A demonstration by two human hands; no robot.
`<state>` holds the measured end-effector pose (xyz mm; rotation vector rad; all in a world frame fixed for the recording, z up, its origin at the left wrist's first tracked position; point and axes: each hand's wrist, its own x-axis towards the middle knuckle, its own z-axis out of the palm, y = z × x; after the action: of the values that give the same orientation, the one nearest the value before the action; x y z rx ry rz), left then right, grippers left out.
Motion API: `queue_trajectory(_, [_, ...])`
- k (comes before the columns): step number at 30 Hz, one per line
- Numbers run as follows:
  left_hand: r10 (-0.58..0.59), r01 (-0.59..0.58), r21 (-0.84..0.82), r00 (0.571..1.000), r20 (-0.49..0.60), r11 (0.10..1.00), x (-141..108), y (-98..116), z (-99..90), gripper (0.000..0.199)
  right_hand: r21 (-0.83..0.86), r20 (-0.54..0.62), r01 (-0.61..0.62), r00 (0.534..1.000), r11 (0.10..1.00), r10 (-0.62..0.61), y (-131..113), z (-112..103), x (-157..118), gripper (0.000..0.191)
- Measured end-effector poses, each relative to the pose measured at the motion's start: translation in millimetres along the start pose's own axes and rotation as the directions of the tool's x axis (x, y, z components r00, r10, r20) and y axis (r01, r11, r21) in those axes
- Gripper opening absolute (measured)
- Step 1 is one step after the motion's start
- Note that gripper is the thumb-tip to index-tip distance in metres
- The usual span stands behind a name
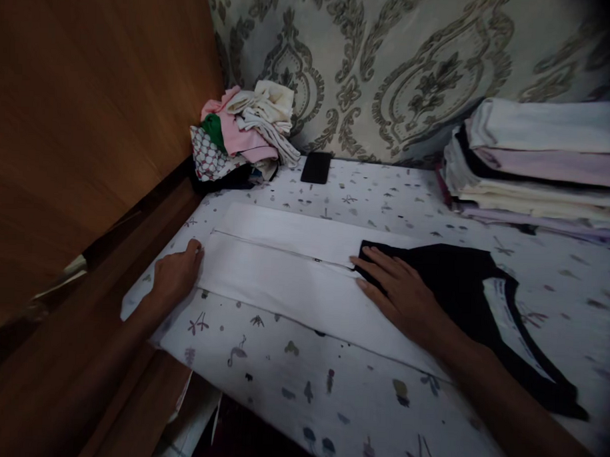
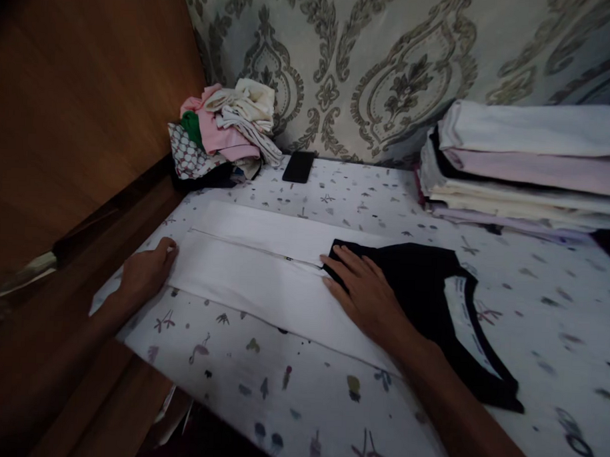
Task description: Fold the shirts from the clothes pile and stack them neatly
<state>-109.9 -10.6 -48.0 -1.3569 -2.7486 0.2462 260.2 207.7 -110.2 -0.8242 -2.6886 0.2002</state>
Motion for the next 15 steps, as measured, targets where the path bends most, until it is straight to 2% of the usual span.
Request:
queue_trajectory(3, [0.062,-0.061,0.013,0.993,-0.096,0.998,1,4,-6.0,0.036,0.001,-0.009,-0.011,1.0,1.0,0.011,-6,-5,1,0.049])
queue_trajectory(4, [0.126,-0.13,-0.019,0.98,-0.155,0.991,0,9,-8.7,0.035,-0.002,-0.023,-0.01,1.0,1.0,0.01,-11,-9,1,0.048])
queue_trajectory(5, [0.228,-0.248,-0.075,0.951,-0.208,0.966,-2,17,-11.2,0.034,-0.004,-0.039,0.002,0.999,1.0,-0.002,-18,-12,1,0.047])
queue_trajectory(6, [0.355,-0.397,-0.143,0.901,-0.247,0.907,-6,27,-13.1,0.034,0.0,-0.052,0.031,0.998,1.0,-0.031,-26,-16,2,0.044])
queue_trajectory(8, [0.602,-0.663,-0.27,0.748,-0.279,0.699,-14,49,-14.1,0.032,0.033,-0.051,0.135,0.99,0.99,-0.133,-43,-20,3,0.039])
queue_trajectory(10, [0.761,-0.803,-0.335,0.584,-0.282,0.493,-23,65,-10.9,0.032,0.084,-0.006,0.233,0.972,0.969,-0.233,-57,-20,5,0.037])
queue_trajectory(11, [0.798,-0.833,-0.343,0.532,-0.283,0.434,-27,68,-8.4,0.032,0.101,0.02,0.256,0.966,0.961,-0.259,-61,-18,5,0.036])
queue_trajectory(13, [0.83,-0.857,-0.362,0.478,-0.287,0.368,-30,63,-3.3,0.034,0.106,0.061,0.25,0.964,0.962,-0.257,-65,-12,5,0.036])
queue_trajectory(15, [0.83,-0.846,-0.405,0.478,-0.288,0.347,-30,45,-1.2,0.035,0.096,0.07,0.23,0.969,0.968,-0.237,-64,-6,4,0.038])
